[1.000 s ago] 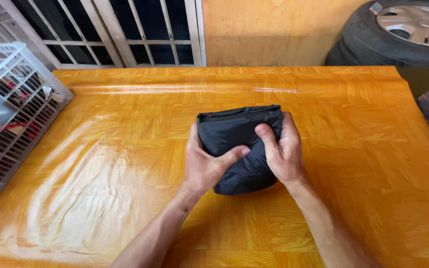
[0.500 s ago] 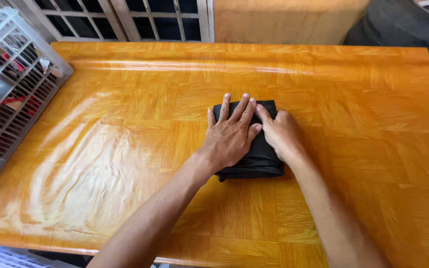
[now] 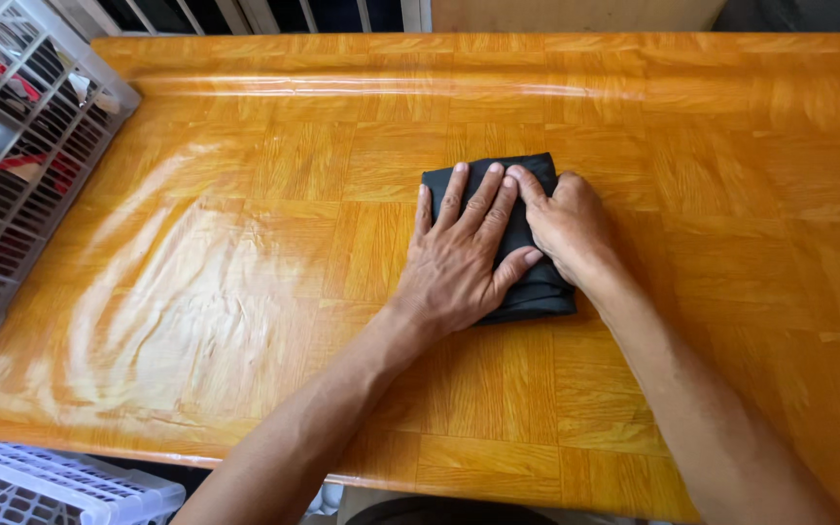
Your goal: The person folds a black soft-goods item on a wooden-topped table and places it into a small red and white pouch.
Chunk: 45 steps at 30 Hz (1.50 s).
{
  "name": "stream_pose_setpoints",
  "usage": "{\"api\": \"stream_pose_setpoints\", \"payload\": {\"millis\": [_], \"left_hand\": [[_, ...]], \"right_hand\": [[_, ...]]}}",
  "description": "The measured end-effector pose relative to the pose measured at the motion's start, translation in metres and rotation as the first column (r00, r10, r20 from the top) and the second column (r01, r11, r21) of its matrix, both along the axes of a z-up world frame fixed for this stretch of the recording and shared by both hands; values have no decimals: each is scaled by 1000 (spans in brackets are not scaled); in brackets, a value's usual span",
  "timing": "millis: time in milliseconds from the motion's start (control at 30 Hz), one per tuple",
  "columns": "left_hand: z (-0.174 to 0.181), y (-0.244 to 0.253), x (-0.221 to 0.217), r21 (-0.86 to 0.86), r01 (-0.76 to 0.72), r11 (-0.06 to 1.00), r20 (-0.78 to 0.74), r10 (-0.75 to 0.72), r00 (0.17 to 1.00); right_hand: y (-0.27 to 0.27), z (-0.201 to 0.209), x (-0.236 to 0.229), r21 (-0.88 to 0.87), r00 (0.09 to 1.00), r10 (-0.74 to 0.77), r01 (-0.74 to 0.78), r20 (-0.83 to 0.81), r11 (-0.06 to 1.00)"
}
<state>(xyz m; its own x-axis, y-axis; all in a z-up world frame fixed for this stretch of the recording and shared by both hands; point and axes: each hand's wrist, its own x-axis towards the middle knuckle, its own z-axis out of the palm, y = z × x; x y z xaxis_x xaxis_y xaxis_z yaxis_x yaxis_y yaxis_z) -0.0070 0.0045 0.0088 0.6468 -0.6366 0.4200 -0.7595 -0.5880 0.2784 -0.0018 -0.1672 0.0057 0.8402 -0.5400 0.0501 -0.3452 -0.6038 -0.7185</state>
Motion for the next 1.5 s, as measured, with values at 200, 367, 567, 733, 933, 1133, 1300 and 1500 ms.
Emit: {"api": "stream_pose_setpoints", "payload": {"millis": [200, 367, 567, 733, 933, 1133, 1300, 1500], "left_hand": [[5, -3, 4, 60, -5, 998, -167, 15, 986], [24, 2, 29, -601, -228, 766, -355, -1, 935], [26, 19, 35, -896, -242, 373, -402, -449, 798], [39, 28, 15, -922, -114, 369, -244, -329, 912], [42, 29, 2, -955, -50, 293, -158, -358, 920], [39, 34, 9, -957, -65, 284, -236, -621, 748], [54, 40, -1, -920, -90, 381, -286, -497, 819], [45, 35, 2, -949, -83, 305, -243, -534, 810]], "right_hand": [[-2, -6, 1, 77, 999, 11, -15, 51, 997], [-9, -3, -3, 111, 896, 123, -187, 426, 976], [-5, 19, -25, -132, 624, 344, -361, 701, 923], [14, 30, -43, -56, 618, 333, -423, 712, 905], [5, 26, -44, 3, 532, 290, -483, 795, 876], [0, 34, -49, -49, 493, 360, -537, 792, 842], [5, 35, -52, -62, 493, 354, -513, 795, 856], [-2, 27, -44, -35, 467, 322, -524, 823, 851]]}}
